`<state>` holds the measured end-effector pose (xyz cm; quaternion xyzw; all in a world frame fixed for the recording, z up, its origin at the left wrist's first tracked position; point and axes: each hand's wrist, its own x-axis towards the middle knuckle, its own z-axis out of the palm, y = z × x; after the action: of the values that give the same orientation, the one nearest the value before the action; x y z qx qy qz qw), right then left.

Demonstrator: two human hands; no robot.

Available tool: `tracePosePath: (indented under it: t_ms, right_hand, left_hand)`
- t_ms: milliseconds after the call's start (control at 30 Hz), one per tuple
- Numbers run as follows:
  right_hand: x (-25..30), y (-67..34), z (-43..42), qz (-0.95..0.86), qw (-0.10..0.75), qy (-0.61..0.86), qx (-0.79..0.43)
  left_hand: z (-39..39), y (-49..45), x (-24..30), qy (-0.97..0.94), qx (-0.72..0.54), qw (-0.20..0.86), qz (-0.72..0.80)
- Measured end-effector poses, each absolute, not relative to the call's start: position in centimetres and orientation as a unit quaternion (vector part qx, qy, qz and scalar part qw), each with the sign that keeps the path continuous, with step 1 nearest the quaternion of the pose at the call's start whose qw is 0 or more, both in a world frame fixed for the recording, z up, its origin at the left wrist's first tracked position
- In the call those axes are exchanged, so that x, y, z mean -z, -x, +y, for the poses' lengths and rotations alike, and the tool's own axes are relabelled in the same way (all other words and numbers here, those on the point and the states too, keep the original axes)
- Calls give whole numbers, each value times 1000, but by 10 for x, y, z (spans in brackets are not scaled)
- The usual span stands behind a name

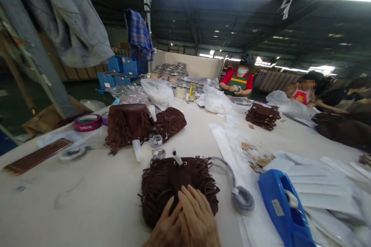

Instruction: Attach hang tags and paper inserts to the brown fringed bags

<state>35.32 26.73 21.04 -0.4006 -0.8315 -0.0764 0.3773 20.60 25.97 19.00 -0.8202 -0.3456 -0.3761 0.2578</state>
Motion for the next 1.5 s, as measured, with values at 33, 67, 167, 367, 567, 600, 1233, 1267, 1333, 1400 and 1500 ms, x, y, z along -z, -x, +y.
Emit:
tracePosePath:
  t_ms: [33, 67, 167, 367, 567, 600, 1233, 1267, 1333, 1400, 1500]
  right_hand:
    - [-204, -355, 273, -839, 341, 411, 105]
    - [-196, -359, 278, -835, 314, 432, 130]
    - [-171, -377, 288, -819, 286, 469, 167]
    - [-161, -383, 290, -827, 258, 456, 206]
    - [-160, -384, 294, -826, 258, 433, 251]
    - [-158, -386, 295, -829, 253, 426, 259]
    - [-145, -399, 297, -850, 185, 442, 218]
    - [-146, -397, 295, -851, 185, 442, 214]
    - [-149, -391, 290, -841, 196, 459, 208]
    - [-152, -384, 286, -826, 212, 481, 204]
    - [-158, -375, 283, -821, 229, 482, 203]
  left_hand:
    - [259, -200, -192, 821, 356, 270, -357]
    - [258, -192, -195, 821, 324, 286, -372]
    - [253, -162, -202, 801, 232, 324, -447]
    - [233, -111, -195, 746, 277, 271, -542]
    - [222, -113, -194, 624, 412, 12, -663]
    - [225, -119, -195, 597, 432, -62, -674]
    - [264, -148, -206, 506, 506, -210, -666]
    - [264, -147, -203, 504, 504, -203, -671]
    - [263, -145, -198, 497, 496, -188, -686]
    - [261, -142, -195, 490, 480, -175, -706]
    - [256, -137, -192, 490, 443, -159, -733]
